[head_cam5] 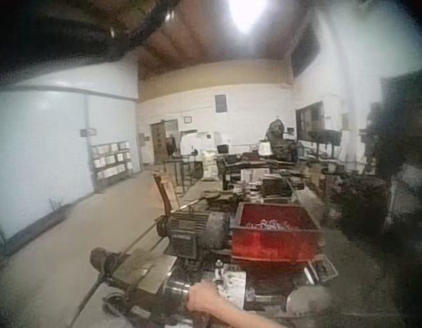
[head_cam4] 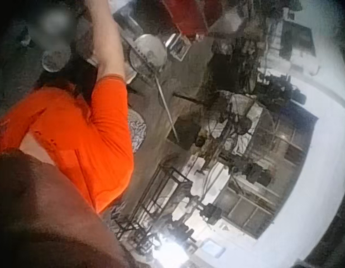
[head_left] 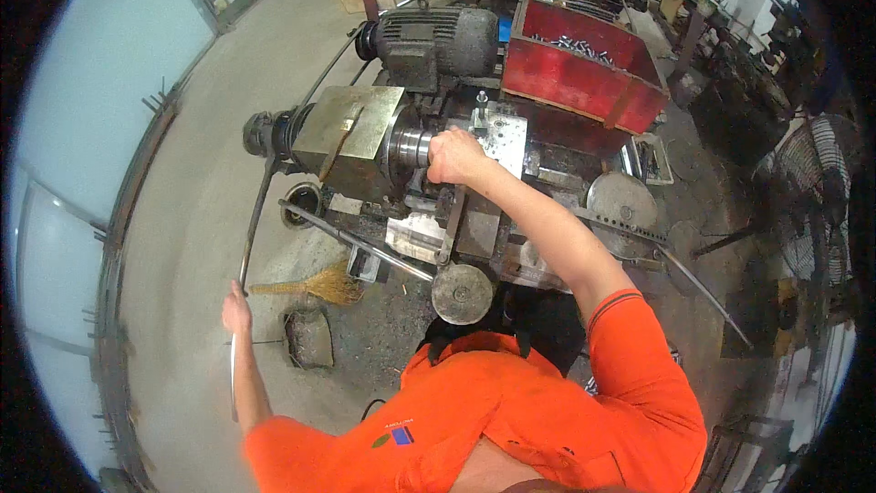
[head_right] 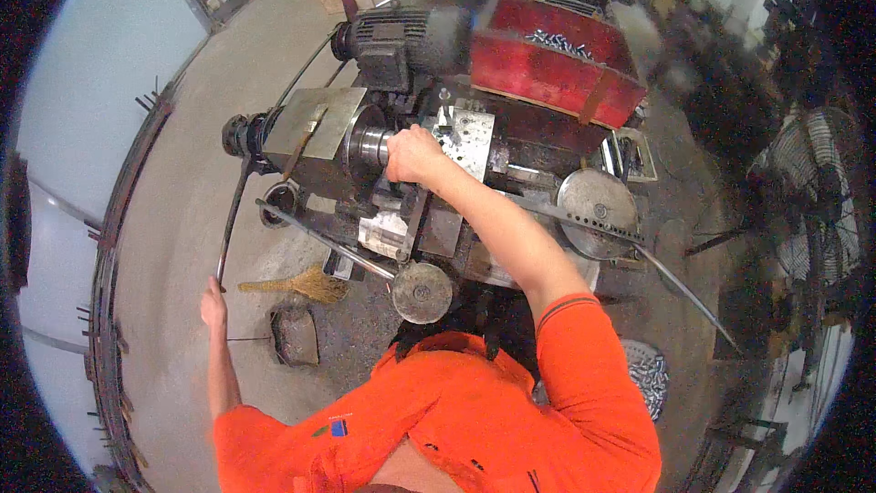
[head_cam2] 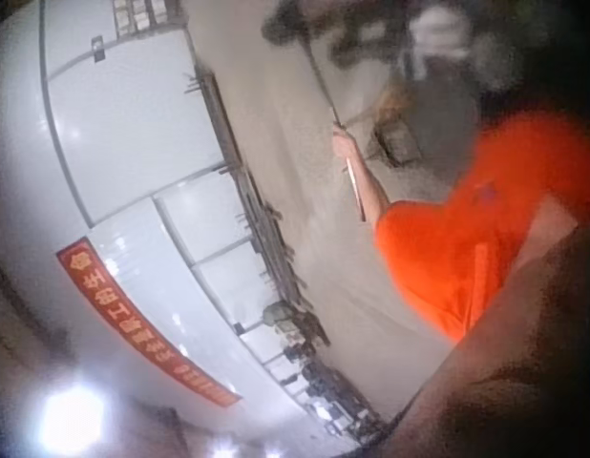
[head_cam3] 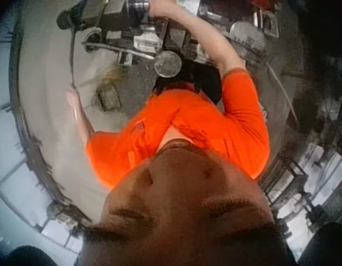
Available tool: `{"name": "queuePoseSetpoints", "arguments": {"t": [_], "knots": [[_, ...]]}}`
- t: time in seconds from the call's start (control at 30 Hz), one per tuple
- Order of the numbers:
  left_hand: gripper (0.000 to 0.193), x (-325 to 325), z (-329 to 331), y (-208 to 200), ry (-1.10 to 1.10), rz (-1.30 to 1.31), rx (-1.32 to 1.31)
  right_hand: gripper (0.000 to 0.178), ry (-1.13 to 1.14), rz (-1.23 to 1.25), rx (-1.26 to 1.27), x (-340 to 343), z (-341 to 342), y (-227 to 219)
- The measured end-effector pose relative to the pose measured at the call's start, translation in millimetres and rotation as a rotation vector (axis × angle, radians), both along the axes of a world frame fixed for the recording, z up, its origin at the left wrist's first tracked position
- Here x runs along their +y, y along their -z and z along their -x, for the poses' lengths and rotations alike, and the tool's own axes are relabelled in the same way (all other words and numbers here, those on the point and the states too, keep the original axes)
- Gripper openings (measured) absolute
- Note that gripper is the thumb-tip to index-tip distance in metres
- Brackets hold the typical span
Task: The person operates a metal turning machine in a workshop. They repeatedly insert small metal parts into the machine, engage the mechanism, and then remove the processed parts, placing them into a nearby container.
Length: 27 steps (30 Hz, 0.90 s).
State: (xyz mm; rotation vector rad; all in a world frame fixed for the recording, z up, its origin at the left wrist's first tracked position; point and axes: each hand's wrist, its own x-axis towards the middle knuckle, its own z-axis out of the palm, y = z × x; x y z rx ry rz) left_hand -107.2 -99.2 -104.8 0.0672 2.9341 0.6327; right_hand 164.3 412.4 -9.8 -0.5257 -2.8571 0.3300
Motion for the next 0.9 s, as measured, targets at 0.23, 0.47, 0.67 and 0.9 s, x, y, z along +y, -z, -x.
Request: {"name": "queuePoseSetpoints", "arguments": {"t": [0.23, 0.47, 0.67, 0.9], "knots": [[0.066, 40.3, -91.3, -20.8, -0.135, 0.082, 0.12, 0.024, -0.058, 0.079, -0.104, -6.0, 0.9, -9.1], [0.041, 79.9, -148.1, -28.2, -0.003, 0.226, 0.291, 0.021, -0.013, -0.235, -0.043, 13.2, -27.3, -12.9], [0.033, 91.9, -135.7, -40.3, 0.196, 0.266, 0.366, 0.05, 0.267, -0.391, 0.411, 88.4, -97.0, -93.5], [0.024, 212.2, -154.6, -75.4, 0.784, -0.407, 0.302, 0.048, 0.174, -0.08, 0.543, 56.9, -178.6, -89.6]]}}
